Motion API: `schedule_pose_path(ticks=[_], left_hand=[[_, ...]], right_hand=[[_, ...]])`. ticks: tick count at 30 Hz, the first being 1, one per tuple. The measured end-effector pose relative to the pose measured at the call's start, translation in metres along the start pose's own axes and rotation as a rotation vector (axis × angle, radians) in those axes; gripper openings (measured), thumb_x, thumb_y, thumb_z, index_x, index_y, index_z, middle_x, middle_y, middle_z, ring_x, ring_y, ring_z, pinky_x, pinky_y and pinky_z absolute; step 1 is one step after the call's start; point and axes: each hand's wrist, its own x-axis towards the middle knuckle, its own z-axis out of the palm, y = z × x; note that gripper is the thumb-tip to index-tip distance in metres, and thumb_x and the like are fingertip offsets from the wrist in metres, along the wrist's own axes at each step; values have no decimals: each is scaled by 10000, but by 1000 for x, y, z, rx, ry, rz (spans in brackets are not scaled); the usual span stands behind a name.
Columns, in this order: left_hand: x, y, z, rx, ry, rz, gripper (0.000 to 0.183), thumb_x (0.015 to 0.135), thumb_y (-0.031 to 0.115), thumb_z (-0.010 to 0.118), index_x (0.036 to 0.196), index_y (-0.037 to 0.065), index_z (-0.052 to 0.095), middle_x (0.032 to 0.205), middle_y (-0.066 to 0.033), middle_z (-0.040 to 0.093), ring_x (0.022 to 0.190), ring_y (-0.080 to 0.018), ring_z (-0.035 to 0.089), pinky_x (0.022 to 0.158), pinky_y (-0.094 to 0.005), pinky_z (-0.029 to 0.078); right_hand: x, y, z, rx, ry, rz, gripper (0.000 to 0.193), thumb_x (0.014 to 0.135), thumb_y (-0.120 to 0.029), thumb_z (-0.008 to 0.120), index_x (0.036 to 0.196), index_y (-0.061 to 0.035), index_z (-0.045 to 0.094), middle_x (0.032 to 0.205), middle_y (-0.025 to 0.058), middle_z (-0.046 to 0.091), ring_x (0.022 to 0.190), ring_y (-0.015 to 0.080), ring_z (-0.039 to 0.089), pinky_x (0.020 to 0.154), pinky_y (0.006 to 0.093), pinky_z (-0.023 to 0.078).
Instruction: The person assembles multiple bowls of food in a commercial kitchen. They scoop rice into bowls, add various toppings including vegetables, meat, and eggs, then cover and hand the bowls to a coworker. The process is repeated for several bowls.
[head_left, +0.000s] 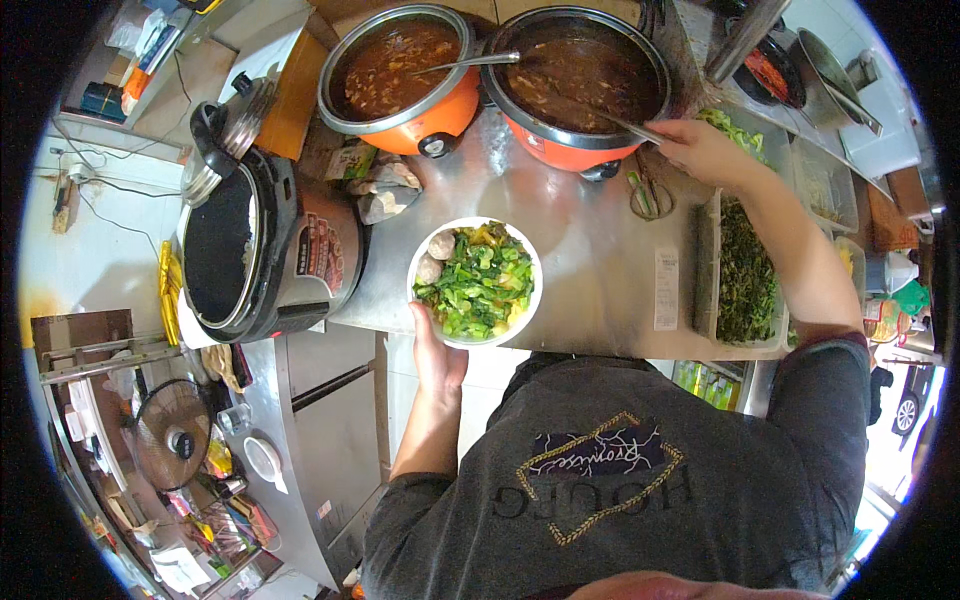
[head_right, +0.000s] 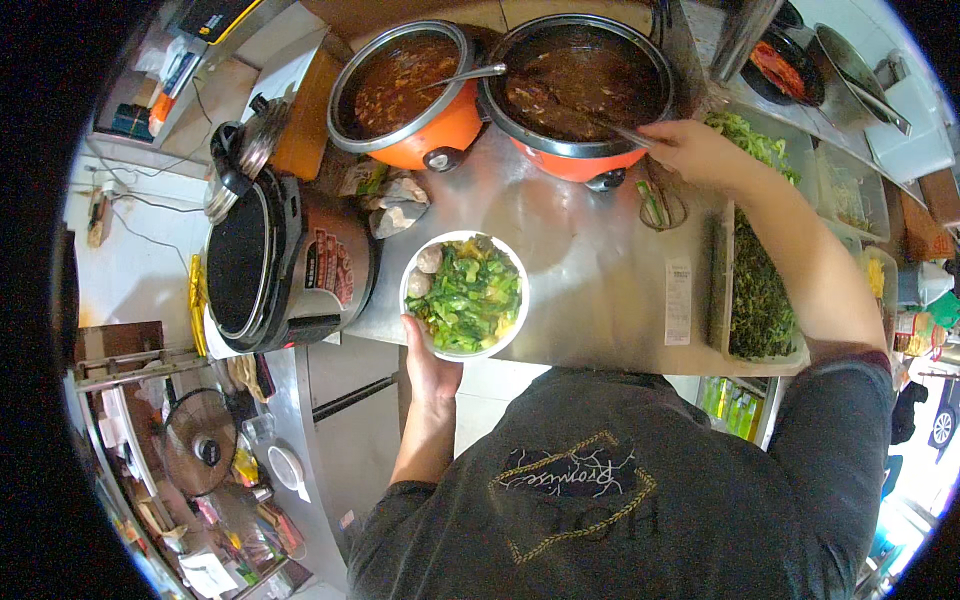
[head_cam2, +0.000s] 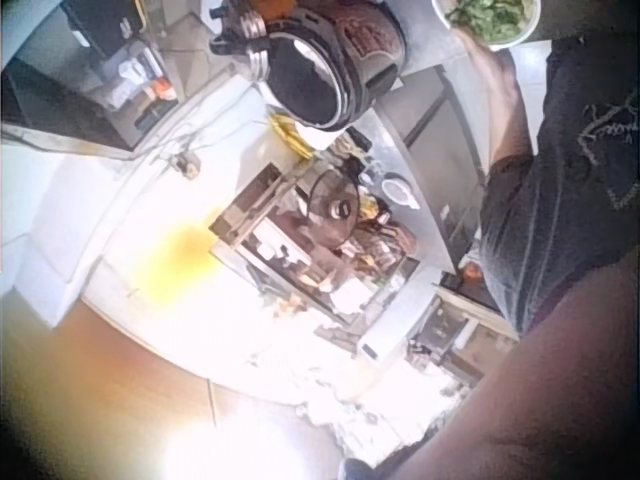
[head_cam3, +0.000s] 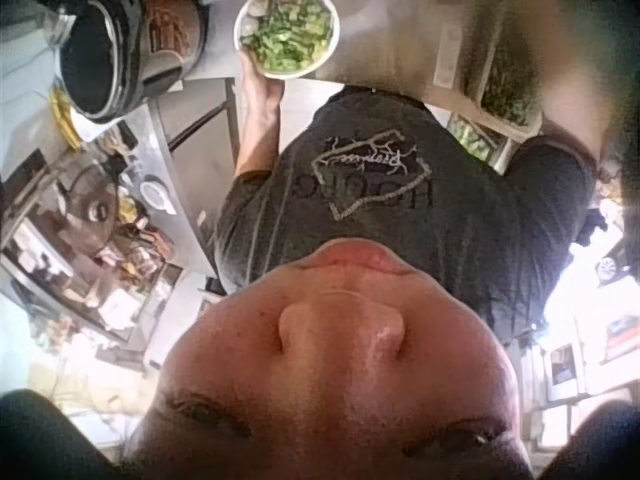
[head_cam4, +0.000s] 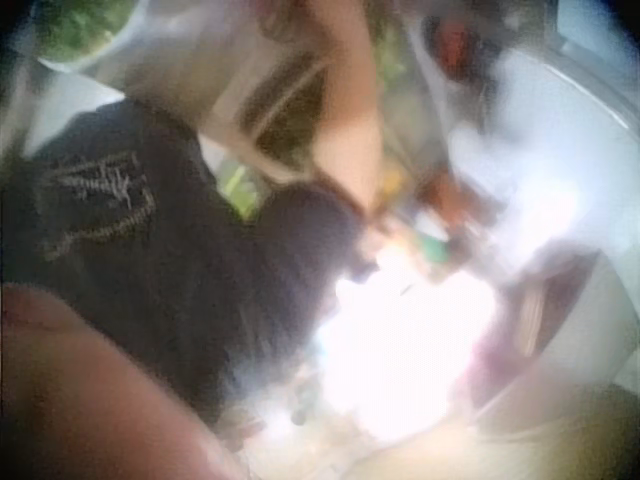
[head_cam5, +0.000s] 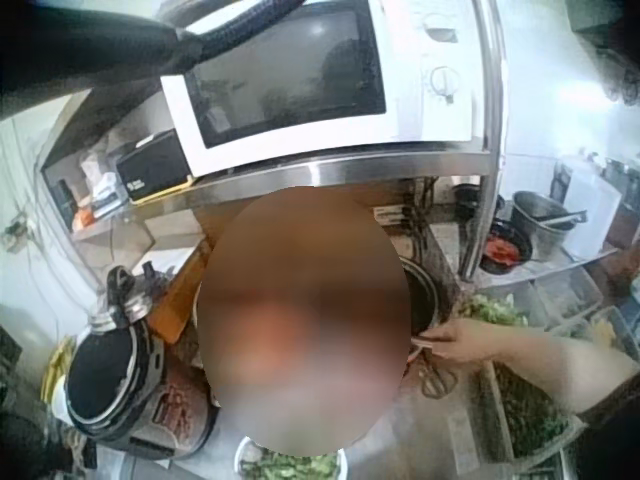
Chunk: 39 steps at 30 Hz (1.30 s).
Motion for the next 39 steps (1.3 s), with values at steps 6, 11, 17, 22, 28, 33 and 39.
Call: schedule_pose_path(ticks=[6,11,17,22,28,33,39], left_hand=[[14,7,15,-21,-5,-11,640,958,521,378,1441,112,281,1456,-84,349,1329,-275,347,1096,-449,285],[23,5,31,-40,-15,-3,620,971,478,384,1435,80,282,1454,-101,348,1325,-276,349,1102,-437,277],[32,6,49,-28,-27,-22,629,970,490,375,1435,78,280,1456,-97,345,1330,-276,344,1104,-437,274],[40,8,65,-71,-46,-17,624,968,500,375,1442,107,277,1462,-85,338,1335,-275,338,1105,-445,271],[51,4,89,-78,-66,30,628,960,508,390,1445,126,273,1463,-70,340,1338,-265,338,1100,-444,282],[66,-5,111,-100,-33,66,634,956,518,393,1443,129,280,1463,-64,348,1332,-248,355,1087,-427,311],[81,-18,127,-115,92,70,635,929,508,477,1414,124,336,1416,-69,417,1282,-236,418,1051,-415,357]], right_hand=[[-67,-9,-48,372,-184,189,437,903,-163,546,1331,-85,507,695,-47,469,580,44,428,502,183,342],[-91,1,-47,212,-127,-20,440,901,-111,539,1334,-49,490,697,-67,483,571,22,411,502,169,342],[-101,7,-55,561,-159,221,408,927,-110,503,1328,-37,486,703,-48,506,518,10,386,440,151,315],[-94,11,-60,1027,-216,317,391,946,-156,496,1326,-67,486,689,-39,487,440,-1,329,352,133,222],[-92,14,-67,750,-55,299,389,950,-185,508,1326,-88,491,688,-47,486,453,-5,335,359,136,233],[-98,15,-74,716,-55,297,405,945,-207,518,1329,-81,489,680,-56,471,461,-7,336,363,145,223],[-135,8,-75,582,-48,133,472,924,-197,528,1365,-50,444,619,-79,415,470,0,329,399,158,208]])
